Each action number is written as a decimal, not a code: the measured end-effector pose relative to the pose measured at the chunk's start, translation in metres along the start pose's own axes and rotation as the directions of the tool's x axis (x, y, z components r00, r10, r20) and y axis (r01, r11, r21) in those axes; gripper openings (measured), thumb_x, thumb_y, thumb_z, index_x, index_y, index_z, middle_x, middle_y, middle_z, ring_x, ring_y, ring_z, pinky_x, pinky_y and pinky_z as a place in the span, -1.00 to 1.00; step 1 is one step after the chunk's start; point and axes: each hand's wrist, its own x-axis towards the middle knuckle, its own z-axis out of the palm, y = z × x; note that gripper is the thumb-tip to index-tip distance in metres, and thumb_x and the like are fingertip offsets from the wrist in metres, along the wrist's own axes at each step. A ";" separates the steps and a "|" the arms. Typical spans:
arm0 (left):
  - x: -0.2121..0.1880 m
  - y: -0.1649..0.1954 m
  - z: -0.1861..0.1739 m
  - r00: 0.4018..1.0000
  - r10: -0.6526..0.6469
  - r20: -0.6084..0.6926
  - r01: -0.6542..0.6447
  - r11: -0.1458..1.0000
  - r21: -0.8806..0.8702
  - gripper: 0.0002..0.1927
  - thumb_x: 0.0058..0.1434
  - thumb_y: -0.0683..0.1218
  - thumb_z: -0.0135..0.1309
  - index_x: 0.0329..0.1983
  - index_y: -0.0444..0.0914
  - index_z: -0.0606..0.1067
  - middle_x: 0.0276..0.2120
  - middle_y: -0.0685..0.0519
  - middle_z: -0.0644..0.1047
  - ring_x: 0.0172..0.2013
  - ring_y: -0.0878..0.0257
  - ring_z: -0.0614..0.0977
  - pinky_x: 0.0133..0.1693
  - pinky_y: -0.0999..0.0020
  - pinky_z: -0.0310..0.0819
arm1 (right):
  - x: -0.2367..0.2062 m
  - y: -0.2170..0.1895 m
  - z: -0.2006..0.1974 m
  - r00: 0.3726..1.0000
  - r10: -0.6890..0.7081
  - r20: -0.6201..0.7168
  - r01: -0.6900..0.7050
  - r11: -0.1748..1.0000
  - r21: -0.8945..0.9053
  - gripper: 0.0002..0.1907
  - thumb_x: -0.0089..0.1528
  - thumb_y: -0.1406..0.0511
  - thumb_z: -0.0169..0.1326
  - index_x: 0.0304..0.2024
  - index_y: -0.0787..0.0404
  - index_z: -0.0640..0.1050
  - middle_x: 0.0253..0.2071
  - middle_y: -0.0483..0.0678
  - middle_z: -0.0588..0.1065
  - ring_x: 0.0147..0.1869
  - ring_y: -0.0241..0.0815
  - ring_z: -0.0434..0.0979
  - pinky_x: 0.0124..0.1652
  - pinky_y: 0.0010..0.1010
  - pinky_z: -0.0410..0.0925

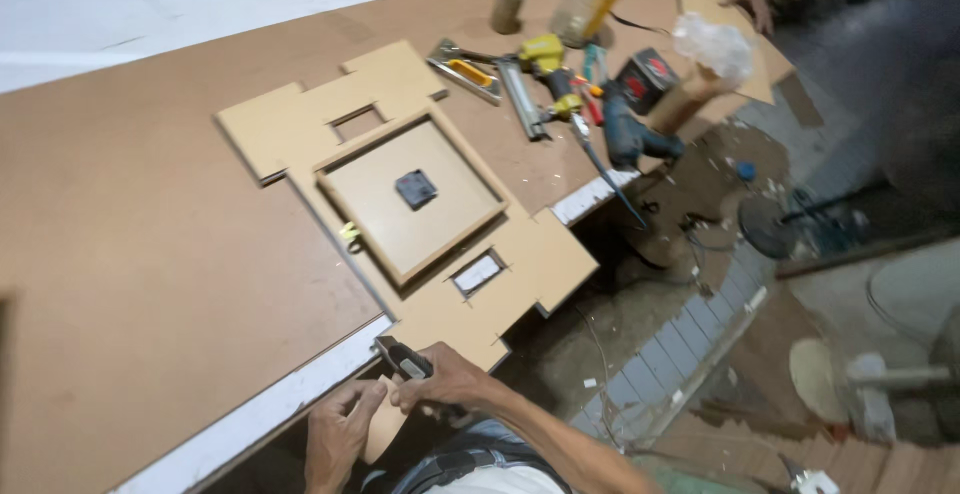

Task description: The person cuts strips of brown paper tape from a roll with a utility knife and presses each strip along the edge of a wooden frame lying on the workbench, discarding trimmed scraps into a cardboard box beside the bench.

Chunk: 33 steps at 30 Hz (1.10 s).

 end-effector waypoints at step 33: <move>0.048 -0.008 0.033 0.930 -0.355 0.098 0.222 0.753 0.620 -0.55 0.09 0.35 0.16 -0.26 -0.03 0.73 -0.58 0.05 0.63 -0.48 0.18 0.64 -0.26 0.25 0.49 | -0.013 0.001 -0.187 0.630 -0.165 -0.759 -0.344 0.817 -0.463 -0.68 0.01 0.04 0.34 -0.32 0.07 0.70 -0.50 -0.18 0.64 -0.38 -0.27 0.68 -0.28 -0.36 0.47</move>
